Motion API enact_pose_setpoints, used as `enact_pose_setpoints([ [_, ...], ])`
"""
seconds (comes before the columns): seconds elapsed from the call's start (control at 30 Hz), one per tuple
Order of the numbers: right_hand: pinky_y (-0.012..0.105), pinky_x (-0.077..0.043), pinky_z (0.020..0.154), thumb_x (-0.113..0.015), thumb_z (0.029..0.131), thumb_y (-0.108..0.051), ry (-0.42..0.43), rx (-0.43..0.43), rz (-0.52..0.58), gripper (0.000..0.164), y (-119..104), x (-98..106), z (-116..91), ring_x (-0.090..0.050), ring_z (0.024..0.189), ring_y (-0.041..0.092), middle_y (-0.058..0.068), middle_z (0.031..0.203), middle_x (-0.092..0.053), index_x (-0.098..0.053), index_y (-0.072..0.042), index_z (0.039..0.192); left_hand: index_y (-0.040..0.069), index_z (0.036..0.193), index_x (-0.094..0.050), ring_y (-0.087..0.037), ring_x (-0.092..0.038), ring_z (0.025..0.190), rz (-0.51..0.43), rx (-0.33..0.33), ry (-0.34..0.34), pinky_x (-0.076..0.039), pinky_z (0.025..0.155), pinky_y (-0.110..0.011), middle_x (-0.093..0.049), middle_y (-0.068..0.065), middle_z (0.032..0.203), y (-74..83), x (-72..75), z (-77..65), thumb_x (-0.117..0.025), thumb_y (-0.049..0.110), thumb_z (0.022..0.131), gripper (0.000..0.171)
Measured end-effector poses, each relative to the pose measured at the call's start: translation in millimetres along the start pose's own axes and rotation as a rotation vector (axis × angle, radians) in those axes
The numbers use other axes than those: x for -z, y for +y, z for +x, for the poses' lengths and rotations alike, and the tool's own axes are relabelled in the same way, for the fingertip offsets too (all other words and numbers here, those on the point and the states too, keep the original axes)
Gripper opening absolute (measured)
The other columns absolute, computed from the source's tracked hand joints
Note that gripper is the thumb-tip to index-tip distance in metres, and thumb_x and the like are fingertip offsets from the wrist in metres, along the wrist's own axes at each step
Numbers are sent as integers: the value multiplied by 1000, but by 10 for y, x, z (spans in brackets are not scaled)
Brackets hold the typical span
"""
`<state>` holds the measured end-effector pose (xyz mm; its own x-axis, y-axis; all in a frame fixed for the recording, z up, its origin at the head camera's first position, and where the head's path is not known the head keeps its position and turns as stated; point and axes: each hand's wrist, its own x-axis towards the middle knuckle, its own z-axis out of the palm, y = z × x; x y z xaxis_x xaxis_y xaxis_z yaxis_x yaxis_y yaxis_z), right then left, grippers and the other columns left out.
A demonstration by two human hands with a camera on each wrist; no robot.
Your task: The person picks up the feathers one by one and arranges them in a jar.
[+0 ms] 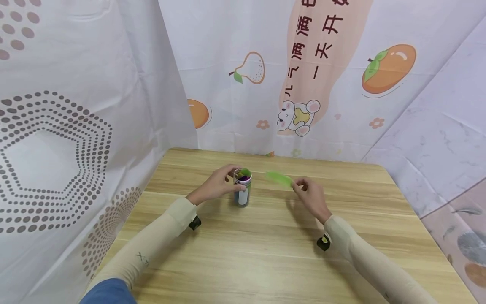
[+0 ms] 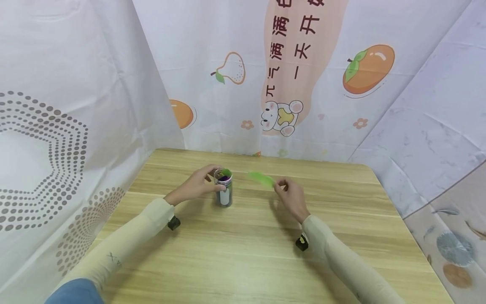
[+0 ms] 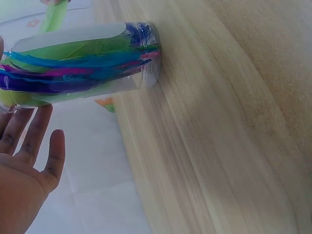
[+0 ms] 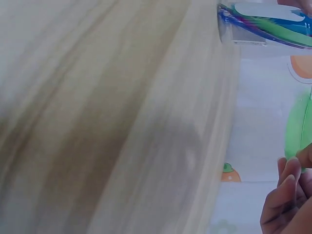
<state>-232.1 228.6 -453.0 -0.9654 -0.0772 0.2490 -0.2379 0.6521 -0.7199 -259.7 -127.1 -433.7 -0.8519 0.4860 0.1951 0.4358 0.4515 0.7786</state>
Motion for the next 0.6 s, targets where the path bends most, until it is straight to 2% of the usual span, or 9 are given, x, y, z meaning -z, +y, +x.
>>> enact_pose_setpoints([
  [0.23, 28, -46, 49, -67, 102, -28, 19, 30, 40, 21, -47, 37, 38, -60, 64, 21, 8, 97, -70, -71, -7, 104, 27, 143, -56, -14, -55, 109, -7, 0, 2, -47, 93, -41, -62, 13, 124, -20, -12, 5, -79, 58, 85, 69],
  [0.6, 29, -46, 50, -67, 102, -30, 25, 21, 44, 21, -118, 100, 53, -60, 65, 22, 8, 98, -70, -71, -9, 106, 25, 143, -56, -15, -56, 110, -5, -2, 0, -48, 94, -42, -62, 11, 125, -4, -9, -1, -79, 56, 86, 69],
])
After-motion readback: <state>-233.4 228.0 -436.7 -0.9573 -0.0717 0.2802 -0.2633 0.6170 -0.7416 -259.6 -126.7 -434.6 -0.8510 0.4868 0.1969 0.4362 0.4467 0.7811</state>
